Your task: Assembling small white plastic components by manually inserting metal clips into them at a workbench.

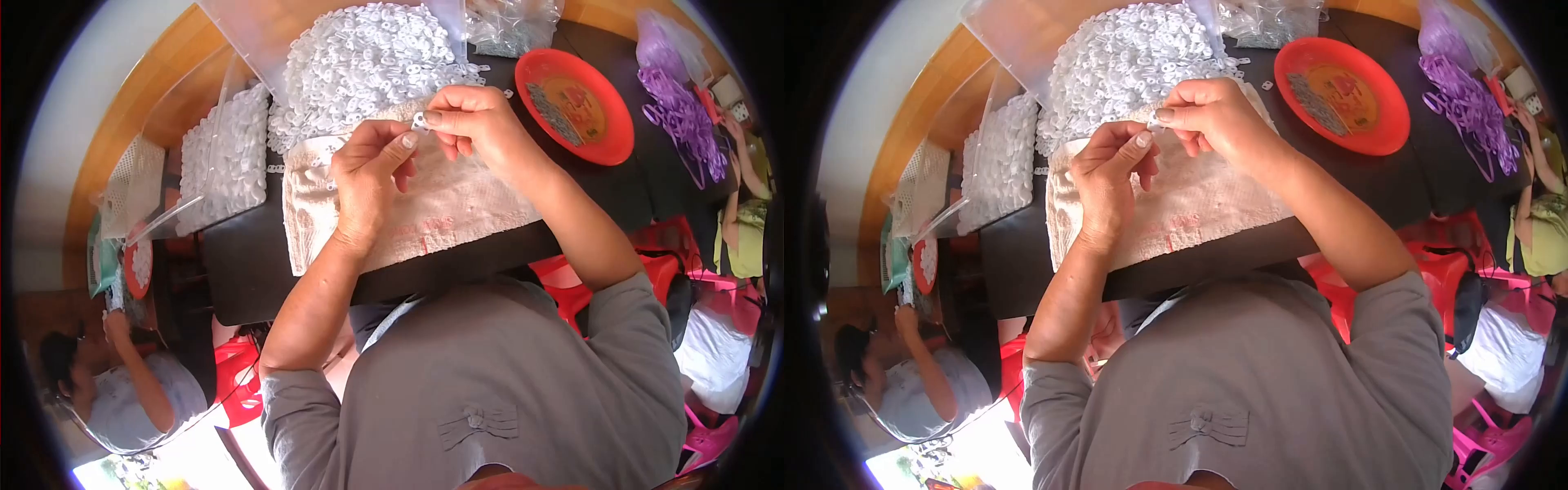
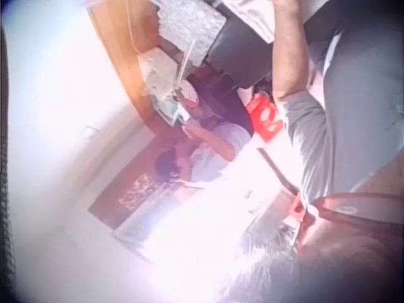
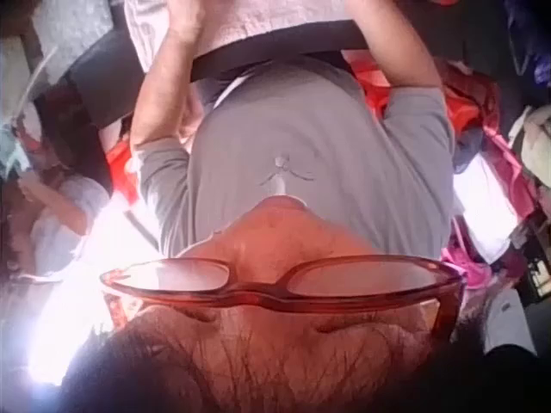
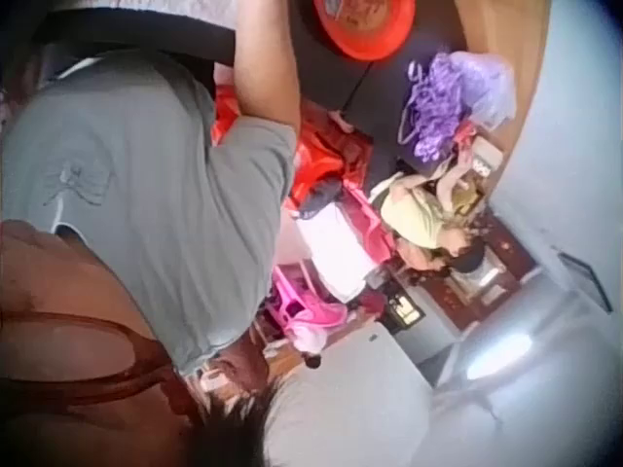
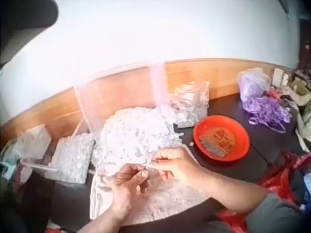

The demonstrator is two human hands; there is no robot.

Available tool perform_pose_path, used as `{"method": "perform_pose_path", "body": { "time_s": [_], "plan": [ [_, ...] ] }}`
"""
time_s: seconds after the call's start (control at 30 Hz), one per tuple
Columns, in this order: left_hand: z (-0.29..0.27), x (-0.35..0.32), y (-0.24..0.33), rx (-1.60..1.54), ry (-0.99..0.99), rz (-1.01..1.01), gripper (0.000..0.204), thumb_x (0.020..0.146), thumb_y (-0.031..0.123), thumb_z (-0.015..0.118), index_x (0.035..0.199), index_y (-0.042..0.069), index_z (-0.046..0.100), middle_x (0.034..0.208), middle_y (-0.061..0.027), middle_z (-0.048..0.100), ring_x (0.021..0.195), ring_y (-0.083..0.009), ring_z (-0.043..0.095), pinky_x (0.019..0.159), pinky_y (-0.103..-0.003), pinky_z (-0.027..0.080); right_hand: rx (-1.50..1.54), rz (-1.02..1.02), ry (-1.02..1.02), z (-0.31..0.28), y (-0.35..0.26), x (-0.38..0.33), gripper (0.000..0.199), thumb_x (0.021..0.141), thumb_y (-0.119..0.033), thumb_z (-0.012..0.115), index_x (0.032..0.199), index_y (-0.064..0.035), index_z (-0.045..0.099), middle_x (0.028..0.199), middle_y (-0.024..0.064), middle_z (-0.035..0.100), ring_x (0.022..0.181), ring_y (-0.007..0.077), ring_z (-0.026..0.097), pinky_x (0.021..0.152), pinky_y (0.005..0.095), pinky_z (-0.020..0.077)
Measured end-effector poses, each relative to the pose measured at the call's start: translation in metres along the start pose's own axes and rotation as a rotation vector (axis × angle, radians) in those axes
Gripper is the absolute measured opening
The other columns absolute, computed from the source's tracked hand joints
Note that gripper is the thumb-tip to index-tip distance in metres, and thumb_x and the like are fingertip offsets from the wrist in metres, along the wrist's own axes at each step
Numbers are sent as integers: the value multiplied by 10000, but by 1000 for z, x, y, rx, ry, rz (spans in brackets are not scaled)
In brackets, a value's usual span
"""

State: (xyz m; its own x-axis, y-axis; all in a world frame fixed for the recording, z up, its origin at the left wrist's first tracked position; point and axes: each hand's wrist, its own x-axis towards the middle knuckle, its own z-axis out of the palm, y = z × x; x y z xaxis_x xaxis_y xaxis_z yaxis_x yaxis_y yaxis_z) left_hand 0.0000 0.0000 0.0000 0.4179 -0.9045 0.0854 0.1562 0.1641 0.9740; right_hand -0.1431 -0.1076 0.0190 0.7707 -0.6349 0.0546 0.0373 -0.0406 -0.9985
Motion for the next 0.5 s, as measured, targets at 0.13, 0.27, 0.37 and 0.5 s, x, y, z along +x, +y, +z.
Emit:
{"method": "perform_pose_path", "body": {
  "time_s": [0.13,0.27,0.37,0.5],
  "plan": [
    [0,-1,1,-10,-12,-67,88,885,77,643,906,-2,611,690,-43,611,509,-77,516,420,-203,381,-11,-41,34,8,0,-2,176,881,-172,611,796,-17,615,598,-10,503,531,77,496,490,226,335],
    [-5,0,4,-31,-27,-125,108,866,101,649,877,0,614,656,-36,592,493,-72,503,412,-204,368,-70,-79,-3,8,0,-2,172,888,-173,602,794,-30,614,597,-20,499,525,65,475,488,222,327],
    [-8,-1,9,-1,-65,-135,107,851,82,644,862,-10,590,673,-68,585,499,-109,503,406,-226,350,-92,-73,-51,6,-1,-2,169,891,-174,599,796,-36,614,597,-25,499,522,57,468,486,221,327],
    [-10,-1,9,4,-87,-113,102,845,80,642,856,-10,595,664,-66,580,495,-110,500,403,-226,351,-95,-69,-70,6,0,-2,172,894,-177,593,801,-34,616,600,-22,508,525,54,473,483,216,326]
  ]
}}
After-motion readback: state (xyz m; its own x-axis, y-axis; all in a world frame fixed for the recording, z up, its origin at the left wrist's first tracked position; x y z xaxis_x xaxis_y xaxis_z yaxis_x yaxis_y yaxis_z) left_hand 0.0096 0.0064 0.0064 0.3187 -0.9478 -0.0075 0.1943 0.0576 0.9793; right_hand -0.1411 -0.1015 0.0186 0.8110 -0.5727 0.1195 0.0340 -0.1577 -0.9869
